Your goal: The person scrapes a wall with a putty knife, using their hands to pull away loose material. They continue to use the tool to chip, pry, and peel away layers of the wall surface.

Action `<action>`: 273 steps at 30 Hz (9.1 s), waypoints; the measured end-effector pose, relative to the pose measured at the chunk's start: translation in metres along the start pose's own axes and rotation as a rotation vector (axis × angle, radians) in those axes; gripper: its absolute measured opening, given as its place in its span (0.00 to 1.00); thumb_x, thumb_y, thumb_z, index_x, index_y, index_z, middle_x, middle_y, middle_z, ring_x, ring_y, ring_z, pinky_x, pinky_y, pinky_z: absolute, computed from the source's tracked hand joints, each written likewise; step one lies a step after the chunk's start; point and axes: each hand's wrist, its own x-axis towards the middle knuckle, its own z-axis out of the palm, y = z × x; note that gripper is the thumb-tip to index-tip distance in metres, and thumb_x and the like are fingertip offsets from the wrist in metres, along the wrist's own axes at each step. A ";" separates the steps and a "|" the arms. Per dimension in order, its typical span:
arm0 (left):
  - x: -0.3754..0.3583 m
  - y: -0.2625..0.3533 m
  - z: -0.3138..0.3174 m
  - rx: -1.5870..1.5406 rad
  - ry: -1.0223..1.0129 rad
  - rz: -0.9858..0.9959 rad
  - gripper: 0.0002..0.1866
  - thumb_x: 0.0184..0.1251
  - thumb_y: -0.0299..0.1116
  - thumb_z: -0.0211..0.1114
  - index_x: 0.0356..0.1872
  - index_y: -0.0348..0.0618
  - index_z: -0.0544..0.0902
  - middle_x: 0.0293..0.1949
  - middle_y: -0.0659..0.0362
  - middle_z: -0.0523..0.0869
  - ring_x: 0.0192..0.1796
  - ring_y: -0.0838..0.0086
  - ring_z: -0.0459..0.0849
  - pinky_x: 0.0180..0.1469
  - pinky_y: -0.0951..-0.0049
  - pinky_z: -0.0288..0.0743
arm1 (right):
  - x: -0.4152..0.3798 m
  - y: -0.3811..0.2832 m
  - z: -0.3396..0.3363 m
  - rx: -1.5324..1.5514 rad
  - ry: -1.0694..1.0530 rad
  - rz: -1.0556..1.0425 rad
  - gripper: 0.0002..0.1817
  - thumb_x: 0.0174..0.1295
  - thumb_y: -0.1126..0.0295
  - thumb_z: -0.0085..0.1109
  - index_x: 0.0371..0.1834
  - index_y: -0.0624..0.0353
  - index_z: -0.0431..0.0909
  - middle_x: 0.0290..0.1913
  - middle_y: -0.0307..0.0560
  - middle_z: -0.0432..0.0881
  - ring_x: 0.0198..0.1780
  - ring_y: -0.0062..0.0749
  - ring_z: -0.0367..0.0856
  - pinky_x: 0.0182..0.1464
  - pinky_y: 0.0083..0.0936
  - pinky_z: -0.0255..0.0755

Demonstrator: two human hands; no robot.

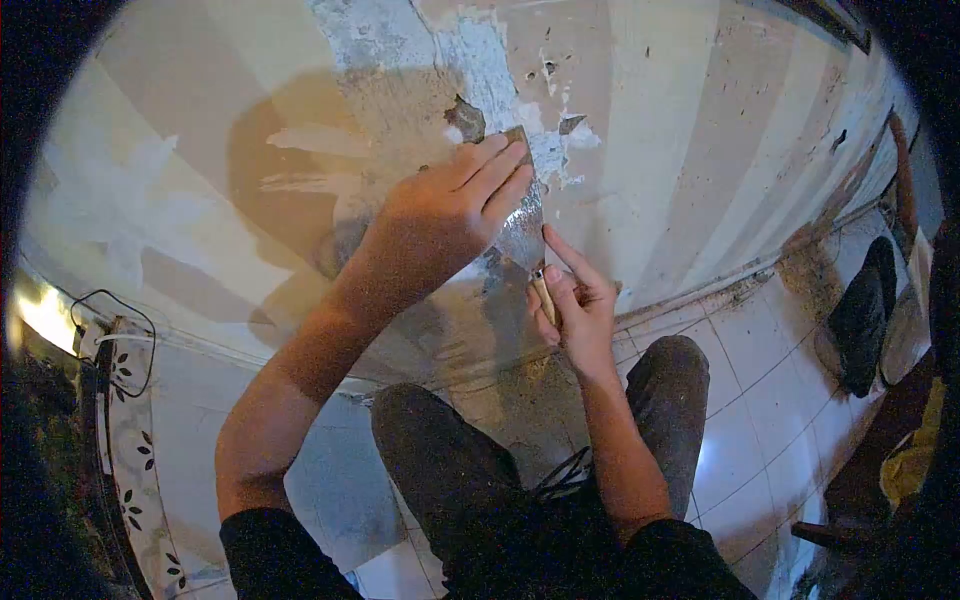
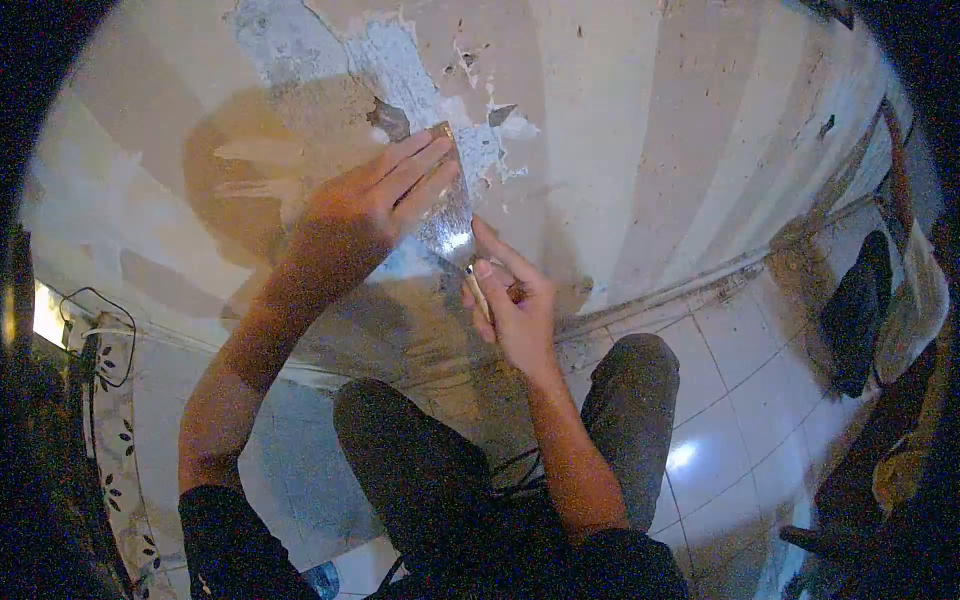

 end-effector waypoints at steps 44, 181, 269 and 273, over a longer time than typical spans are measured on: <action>0.002 0.006 -0.006 -0.054 -0.061 -0.174 0.22 0.56 0.26 0.57 0.55 0.48 0.78 0.59 0.56 0.77 0.62 0.65 0.74 0.61 0.71 0.71 | -0.009 -0.001 -0.008 -0.049 -0.069 -0.057 0.23 0.66 0.73 0.52 0.66 0.54 0.68 0.28 0.37 0.77 0.21 0.13 0.66 0.22 0.13 0.61; 0.022 0.016 -0.022 0.018 -0.365 0.040 0.34 0.52 0.29 0.62 0.65 0.50 0.67 0.63 0.50 0.70 0.61 0.57 0.72 0.60 0.58 0.69 | 0.009 0.069 -0.029 -0.305 0.200 -0.259 0.13 0.66 0.64 0.55 0.42 0.63 0.80 0.29 0.40 0.79 0.30 0.20 0.74 0.33 0.20 0.67; -0.187 0.116 0.085 -0.480 -0.227 -0.392 0.24 0.47 0.29 0.68 0.50 0.49 0.78 0.57 0.49 0.71 0.60 0.50 0.68 0.62 0.54 0.66 | 0.036 0.002 0.002 -0.941 0.170 -0.852 0.32 0.48 0.79 0.62 0.61 0.52 0.70 0.39 0.53 0.80 0.38 0.47 0.80 0.38 0.33 0.75; -0.184 0.121 0.080 -0.445 -0.259 -0.446 0.24 0.46 0.27 0.67 0.50 0.48 0.78 0.58 0.50 0.71 0.60 0.52 0.68 0.62 0.53 0.65 | 0.040 -0.003 -0.001 -1.004 0.121 -0.873 0.32 0.50 0.78 0.63 0.62 0.52 0.70 0.43 0.55 0.81 0.42 0.47 0.81 0.40 0.33 0.76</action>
